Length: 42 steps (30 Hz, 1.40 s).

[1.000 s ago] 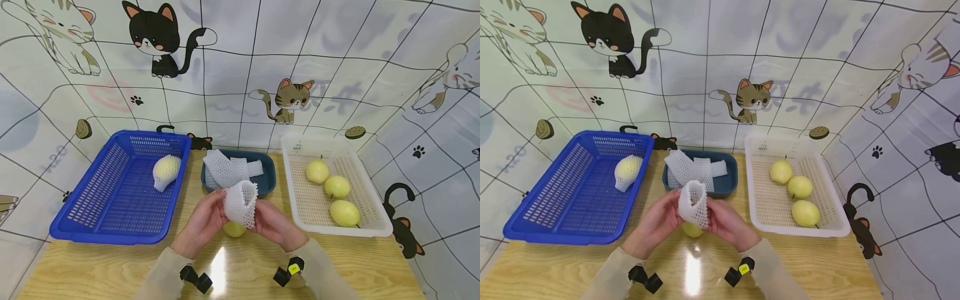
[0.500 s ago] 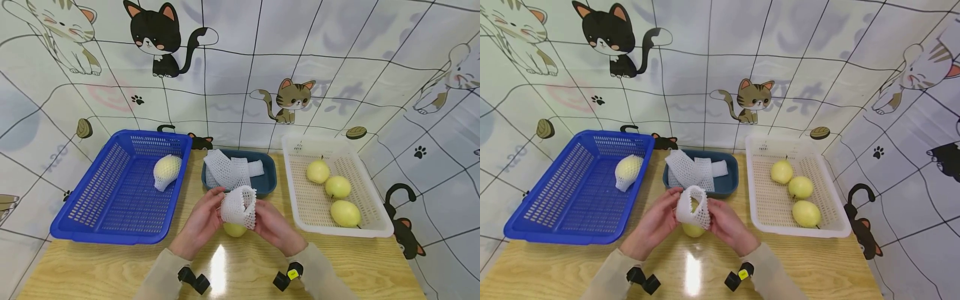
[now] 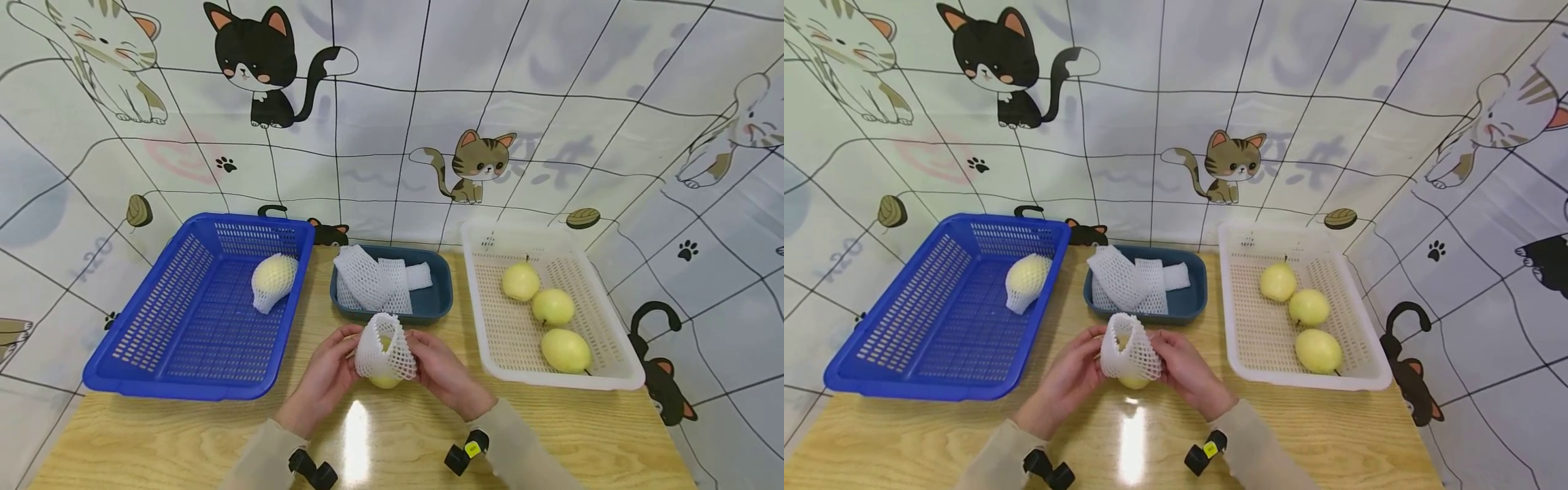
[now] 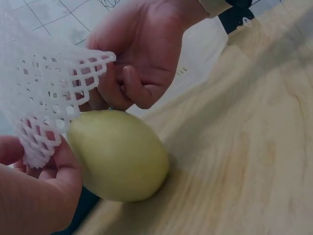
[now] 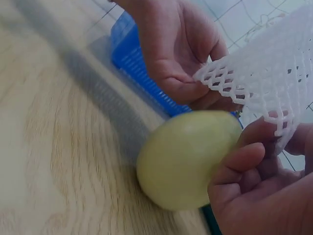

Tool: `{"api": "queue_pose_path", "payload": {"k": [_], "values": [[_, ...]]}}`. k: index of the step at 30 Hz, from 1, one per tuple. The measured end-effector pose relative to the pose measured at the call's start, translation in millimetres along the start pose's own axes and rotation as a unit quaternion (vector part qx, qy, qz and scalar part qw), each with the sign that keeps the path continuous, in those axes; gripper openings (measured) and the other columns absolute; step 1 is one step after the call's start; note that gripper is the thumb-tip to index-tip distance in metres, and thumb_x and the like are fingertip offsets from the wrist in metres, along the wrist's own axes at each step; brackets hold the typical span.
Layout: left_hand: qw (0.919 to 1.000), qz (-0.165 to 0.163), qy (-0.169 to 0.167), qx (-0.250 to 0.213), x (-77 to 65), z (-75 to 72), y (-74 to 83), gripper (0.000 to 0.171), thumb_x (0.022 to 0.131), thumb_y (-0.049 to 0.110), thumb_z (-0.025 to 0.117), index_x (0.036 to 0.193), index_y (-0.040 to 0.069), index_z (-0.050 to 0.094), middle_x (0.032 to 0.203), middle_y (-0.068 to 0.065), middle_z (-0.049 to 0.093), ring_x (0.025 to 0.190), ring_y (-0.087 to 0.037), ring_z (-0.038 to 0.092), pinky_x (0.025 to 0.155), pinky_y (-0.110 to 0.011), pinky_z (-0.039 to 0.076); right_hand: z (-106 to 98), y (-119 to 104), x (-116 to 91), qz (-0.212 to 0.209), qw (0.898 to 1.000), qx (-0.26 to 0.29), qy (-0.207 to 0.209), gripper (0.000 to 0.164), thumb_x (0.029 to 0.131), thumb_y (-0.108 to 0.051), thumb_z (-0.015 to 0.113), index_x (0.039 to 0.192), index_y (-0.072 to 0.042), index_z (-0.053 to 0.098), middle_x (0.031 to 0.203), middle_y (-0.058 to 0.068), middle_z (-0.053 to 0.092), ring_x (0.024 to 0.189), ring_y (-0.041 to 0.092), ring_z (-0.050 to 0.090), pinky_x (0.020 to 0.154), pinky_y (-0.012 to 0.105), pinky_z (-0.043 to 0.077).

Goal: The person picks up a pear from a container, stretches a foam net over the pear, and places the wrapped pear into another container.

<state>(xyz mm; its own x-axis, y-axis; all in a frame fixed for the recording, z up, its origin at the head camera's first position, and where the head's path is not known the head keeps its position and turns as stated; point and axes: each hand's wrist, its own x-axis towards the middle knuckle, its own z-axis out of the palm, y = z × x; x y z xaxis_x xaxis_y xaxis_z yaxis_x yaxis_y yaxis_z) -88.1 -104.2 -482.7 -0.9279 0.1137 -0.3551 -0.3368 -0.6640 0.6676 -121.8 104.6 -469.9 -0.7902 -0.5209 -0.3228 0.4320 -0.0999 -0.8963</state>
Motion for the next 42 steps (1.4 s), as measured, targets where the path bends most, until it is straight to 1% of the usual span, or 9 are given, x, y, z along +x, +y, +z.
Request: {"api": "queue_pose_path", "payload": {"k": [6,10,15,19,22,28,34,42], "values": [[0.9996,-0.004,0.025,0.012,1.4,-3.9,-7.7,0.011,0.106,0.005,0.049,0.114,0.009,0.055,0.091,0.002,0.064,0.069,-0.011,0.06,0.06,-0.025,0.047,-4,6,2,0.005,0.998,-0.043,0.046,0.022,0.111,-0.02,0.044,0.115,-0.003,0.058,0.087,-0.002,0.059,0.07,0.007,0.051,0.058,0.02,0.041],[0.9991,-0.005,0.04,0.015,2.3,-6.5,-11.7,0.01,0.105,0.008,0.052,0.114,0.009,0.055,0.092,0.002,0.065,0.07,-0.01,0.062,0.061,-0.025,0.049,-6,9,4,0.008,0.997,-0.06,0.053,0.025,0.111,-0.019,0.046,0.119,0.001,0.058,0.086,-0.002,0.059,0.068,0.007,0.05,0.057,0.02,0.041],[0.9984,-0.009,0.051,0.022,3.9,-11.7,-17.5,0.009,0.104,0.008,0.052,0.112,0.009,0.056,0.095,0.001,0.066,0.074,-0.012,0.064,0.064,-0.027,0.052,-7,11,6,0.005,0.995,-0.079,0.056,0.023,0.11,-0.02,0.047,0.113,0.0,0.059,0.085,-0.002,0.06,0.065,0.007,0.049,0.055,0.02,0.039],[0.9974,-0.009,0.062,0.035,4.8,-14.5,-21.0,0.009,0.104,0.007,0.05,0.11,0.009,0.057,0.095,0.0,0.066,0.076,-0.013,0.066,0.065,-0.028,0.052,-8,12,8,0.003,0.993,-0.095,0.069,0.02,0.109,-0.019,0.049,0.106,-0.002,0.059,0.083,-0.002,0.058,0.063,0.008,0.048,0.053,0.021,0.038],[0.9965,-0.01,0.067,0.049,5.0,-15.8,-22.8,0.01,0.103,0.007,0.05,0.108,0.01,0.057,0.095,0.0,0.067,0.076,-0.013,0.066,0.065,-0.029,0.051,-8,13,9,0.004,0.991,-0.105,0.082,0.02,0.108,-0.018,0.05,0.103,-0.001,0.06,0.082,-0.002,0.057,0.063,0.008,0.048,0.053,0.021,0.038],[0.9941,-0.015,0.075,0.078,6.0,-17.4,-24.4,0.01,0.103,0.008,0.051,0.111,0.008,0.056,0.095,-0.001,0.067,0.076,-0.013,0.065,0.063,-0.028,0.05,-10,17,12,0.007,0.985,-0.132,0.11,0.023,0.107,-0.019,0.053,0.108,0.002,0.063,0.082,-0.002,0.061,0.066,0.008,0.053,0.056,0.021,0.043],[0.99,-0.01,0.085,0.113,5.8,-16.8,-24.9,0.012,0.103,0.008,0.052,0.115,0.006,0.055,0.092,-0.001,0.067,0.077,-0.012,0.066,0.062,-0.027,0.051,-12,18,13,0.006,0.985,-0.135,0.111,0.026,0.107,-0.02,0.055,0.109,0.004,0.063,0.08,-0.002,0.061,0.066,0.008,0.054,0.056,0.021,0.044],[0.9895,-0.014,0.076,0.122,3.8,-16.0,-25.2,0.015,0.104,0.004,0.048,0.118,0.005,0.053,0.091,-0.001,0.068,0.076,-0.012,0.065,0.062,-0.026,0.052,-14,21,15,0.006,0.98,-0.161,0.121,0.03,0.108,-0.023,0.054,0.112,0.006,0.064,0.078,-0.001,0.06,0.064,0.009,0.051,0.054,0.022,0.041]]}}
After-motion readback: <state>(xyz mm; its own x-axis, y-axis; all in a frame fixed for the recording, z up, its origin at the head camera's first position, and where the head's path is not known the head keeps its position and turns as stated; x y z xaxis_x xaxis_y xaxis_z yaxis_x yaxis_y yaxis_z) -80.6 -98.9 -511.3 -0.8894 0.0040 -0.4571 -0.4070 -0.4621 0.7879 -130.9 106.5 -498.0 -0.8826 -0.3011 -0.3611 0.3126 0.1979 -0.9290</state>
